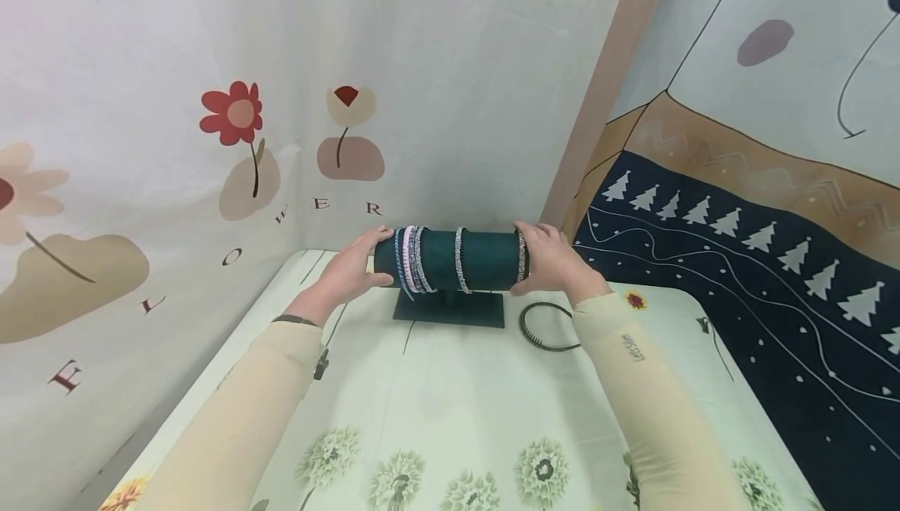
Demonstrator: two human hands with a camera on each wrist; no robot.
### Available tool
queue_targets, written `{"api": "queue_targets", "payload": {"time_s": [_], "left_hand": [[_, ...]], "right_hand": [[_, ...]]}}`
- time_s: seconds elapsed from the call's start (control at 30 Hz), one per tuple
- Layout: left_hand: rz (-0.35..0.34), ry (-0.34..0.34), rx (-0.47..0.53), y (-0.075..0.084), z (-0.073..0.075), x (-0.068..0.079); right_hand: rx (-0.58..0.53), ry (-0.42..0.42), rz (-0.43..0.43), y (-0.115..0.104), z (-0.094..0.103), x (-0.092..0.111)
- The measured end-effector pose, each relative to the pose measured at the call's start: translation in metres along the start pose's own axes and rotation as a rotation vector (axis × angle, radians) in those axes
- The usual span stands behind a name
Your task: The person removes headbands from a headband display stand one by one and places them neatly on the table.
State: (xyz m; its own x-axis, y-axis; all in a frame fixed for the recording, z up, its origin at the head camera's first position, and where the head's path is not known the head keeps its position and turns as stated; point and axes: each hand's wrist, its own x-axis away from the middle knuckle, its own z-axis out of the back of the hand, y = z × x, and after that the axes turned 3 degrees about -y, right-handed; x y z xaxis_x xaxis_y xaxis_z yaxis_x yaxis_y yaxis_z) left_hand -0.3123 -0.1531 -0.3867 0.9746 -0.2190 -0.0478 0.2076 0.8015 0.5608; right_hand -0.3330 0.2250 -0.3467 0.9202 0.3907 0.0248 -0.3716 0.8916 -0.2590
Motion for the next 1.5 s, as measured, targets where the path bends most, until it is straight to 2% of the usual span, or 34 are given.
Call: {"api": "queue_targets", "payload": {"time_s": [0.33, 0.73, 1.0, 1.23, 1.43, 1.5], "left_hand": [[0.005, 0.001, -0.004, 0.001, 0.001, 0.001], [0.008, 0.002, -0.007, 0.0, 0.001, 0.0], [0.013, -0.008, -0.016, 0.002, 0.001, -0.001], [0.018, 0.001, -0.012, 0.001, 0.002, 0.0], [0.015, -0.001, -0.012, -0.001, 0.0, -0.001], [0.019, -0.003, -0.012, -0.002, 0.0, 0.0]], "right_hand": [[-0.103, -0.015, 0.001, 0.004, -0.003, -0.001], [-0.115, 0.019, 0.052, -0.01, -0.008, -0.008], [-0.009, -0.016, 0.086, -0.005, -0.009, -0.011], [0.061, -0.002, 0.107, -0.003, -0.008, -0.015], [0.118, 0.004, 0.097, 0.0, -0.004, -0.011], [0.107, 0.006, 0.083, 0.002, -0.002, -0.008]]}}
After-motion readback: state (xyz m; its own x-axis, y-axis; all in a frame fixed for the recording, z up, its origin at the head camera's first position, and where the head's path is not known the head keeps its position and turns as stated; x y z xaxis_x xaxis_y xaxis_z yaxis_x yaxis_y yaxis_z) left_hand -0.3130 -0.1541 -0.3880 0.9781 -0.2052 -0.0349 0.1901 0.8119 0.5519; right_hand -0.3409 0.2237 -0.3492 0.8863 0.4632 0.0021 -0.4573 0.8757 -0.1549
